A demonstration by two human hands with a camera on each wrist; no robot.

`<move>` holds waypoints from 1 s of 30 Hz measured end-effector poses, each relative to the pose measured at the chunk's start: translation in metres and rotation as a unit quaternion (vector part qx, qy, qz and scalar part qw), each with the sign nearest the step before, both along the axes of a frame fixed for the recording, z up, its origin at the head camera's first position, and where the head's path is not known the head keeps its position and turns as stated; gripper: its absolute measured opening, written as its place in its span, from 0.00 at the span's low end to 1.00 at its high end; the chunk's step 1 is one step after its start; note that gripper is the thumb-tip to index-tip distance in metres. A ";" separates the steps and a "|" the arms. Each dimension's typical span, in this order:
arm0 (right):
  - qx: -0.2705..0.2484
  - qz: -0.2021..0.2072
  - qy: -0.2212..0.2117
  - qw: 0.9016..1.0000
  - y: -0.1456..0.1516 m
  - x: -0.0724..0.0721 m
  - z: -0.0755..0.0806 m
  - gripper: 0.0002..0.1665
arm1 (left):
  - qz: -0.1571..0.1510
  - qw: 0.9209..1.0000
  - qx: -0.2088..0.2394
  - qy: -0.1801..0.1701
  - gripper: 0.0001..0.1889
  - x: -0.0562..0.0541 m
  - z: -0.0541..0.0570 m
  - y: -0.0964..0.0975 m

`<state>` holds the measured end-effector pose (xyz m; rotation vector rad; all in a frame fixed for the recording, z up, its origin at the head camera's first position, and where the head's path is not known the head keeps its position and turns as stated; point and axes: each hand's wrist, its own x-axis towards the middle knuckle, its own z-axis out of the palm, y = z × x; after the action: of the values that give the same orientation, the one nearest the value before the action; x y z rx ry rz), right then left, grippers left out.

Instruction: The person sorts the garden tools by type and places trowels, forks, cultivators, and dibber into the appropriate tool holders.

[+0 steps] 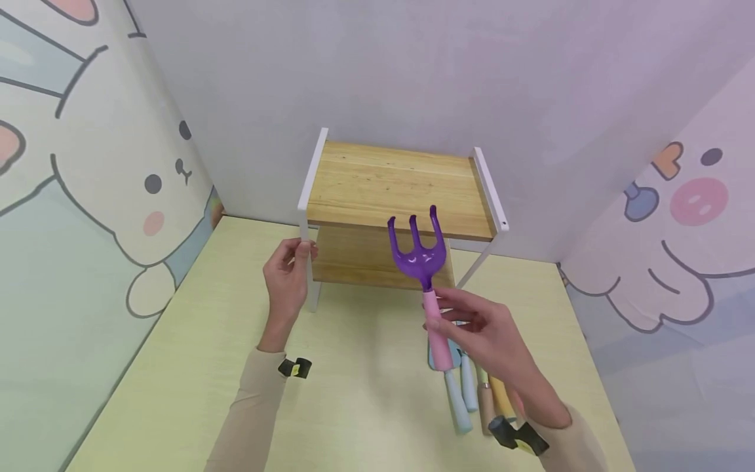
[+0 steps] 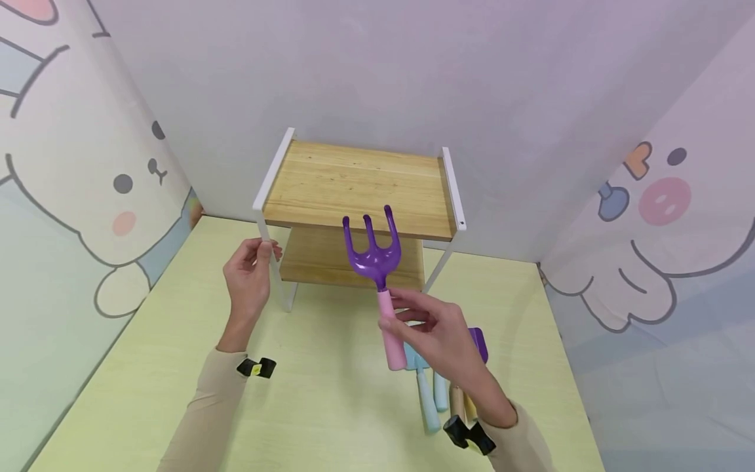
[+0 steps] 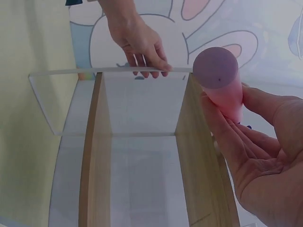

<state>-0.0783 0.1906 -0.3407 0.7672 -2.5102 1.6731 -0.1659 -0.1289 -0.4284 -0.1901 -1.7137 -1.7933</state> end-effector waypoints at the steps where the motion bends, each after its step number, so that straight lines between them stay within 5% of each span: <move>1: 0.001 0.000 -0.003 1.000 -0.001 -0.001 0.002 0.27 | 0.000 1.000 0.000 0.000 0.10 0.000 0.000 0.000; 30: -0.004 -0.028 -0.064 0.998 -0.028 -0.040 0.048 0.25 | 0.001 1.000 -0.006 0.001 0.09 0.000 0.000 0.000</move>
<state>-0.1181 0.1627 -0.2928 0.6027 -2.5795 1.7657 -0.1657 -0.1285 -0.4283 -0.1949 -1.7227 -1.7827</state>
